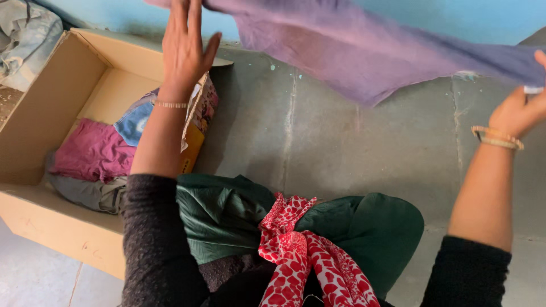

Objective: The person sits on the floor and folds several garments one by one, including a purple shirt, pink shorts, blue shorts, a brown item, a white item, and two patterned shirts. Each item is unfolded, folded neatly, and placed in a stack on the floor.

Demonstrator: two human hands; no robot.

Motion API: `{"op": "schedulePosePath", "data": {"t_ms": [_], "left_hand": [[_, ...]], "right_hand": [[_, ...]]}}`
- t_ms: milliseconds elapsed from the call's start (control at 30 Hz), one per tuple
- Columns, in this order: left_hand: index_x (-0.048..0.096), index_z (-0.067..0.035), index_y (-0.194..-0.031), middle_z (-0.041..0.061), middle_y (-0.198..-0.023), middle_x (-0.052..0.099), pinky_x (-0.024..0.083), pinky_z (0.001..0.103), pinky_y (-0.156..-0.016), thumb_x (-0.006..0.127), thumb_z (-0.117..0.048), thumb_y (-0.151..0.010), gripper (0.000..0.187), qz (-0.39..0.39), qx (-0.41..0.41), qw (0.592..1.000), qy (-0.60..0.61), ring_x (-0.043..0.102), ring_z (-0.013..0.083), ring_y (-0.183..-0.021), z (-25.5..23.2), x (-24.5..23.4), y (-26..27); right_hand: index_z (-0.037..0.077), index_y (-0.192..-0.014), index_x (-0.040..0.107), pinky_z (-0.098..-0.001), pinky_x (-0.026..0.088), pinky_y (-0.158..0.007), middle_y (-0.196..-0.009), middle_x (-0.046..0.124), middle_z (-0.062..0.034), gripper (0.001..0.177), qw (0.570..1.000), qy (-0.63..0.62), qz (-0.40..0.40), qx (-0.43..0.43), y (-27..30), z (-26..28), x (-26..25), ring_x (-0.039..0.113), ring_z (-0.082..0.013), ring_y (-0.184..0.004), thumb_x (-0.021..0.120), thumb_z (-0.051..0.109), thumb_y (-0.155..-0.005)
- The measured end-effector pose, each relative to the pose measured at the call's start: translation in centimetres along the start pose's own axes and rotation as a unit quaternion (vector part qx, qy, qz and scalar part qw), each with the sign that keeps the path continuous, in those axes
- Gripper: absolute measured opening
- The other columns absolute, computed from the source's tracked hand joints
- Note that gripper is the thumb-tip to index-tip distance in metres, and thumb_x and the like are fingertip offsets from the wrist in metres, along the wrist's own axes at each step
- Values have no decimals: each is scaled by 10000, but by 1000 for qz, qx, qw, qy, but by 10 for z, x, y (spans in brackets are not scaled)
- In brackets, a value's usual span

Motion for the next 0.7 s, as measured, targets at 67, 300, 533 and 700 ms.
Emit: {"op": "schedulePosePath", "data": {"t_ms": [67,300,533,700], "left_hand": [[429,37,-1523,328,-1508,437,457,499,-1137,808,-174,-982,693,53,3,998,18,483,491,-1363,-28,-24,51],[583,-118,-1406,168,-1309,644,530,499,-955,689,-457,-885,631,646,-101,756,26,641,386,-1163,-51,22,205],[653,-112,-1276,153,-1248,698,553,526,-916,652,-437,-912,488,556,-107,824,38,674,374,-1143,-44,116,246],[368,-232,-1519,154,-1452,510,560,522,-885,685,-308,-846,748,585,-139,799,6,653,374,-1160,-71,130,244]], "right_hand": [[-106,-1307,684,-427,525,-1212,-1398,700,-185,590,989,126,25,-76,46,29,-28,695,-326,-1314,450,-256,-787],[117,-1459,580,-491,440,-1055,-1520,529,-187,677,864,269,403,138,214,-3,-60,501,-410,-1366,762,164,-809],[194,-1548,551,-503,464,-1117,-1494,550,-256,831,712,365,480,360,254,-100,-61,568,-424,-1342,755,540,-821],[62,-1497,554,-536,428,-1080,-1450,549,-288,807,760,415,422,268,271,-121,-60,519,-474,-1308,714,553,-877]]}}
Point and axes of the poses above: each hand's wrist, its own y-axis away from the middle knuckle, its own x-axis out of the palm, z = x × y, the point moved 1 cm from there along -y, towards the middle knuckle
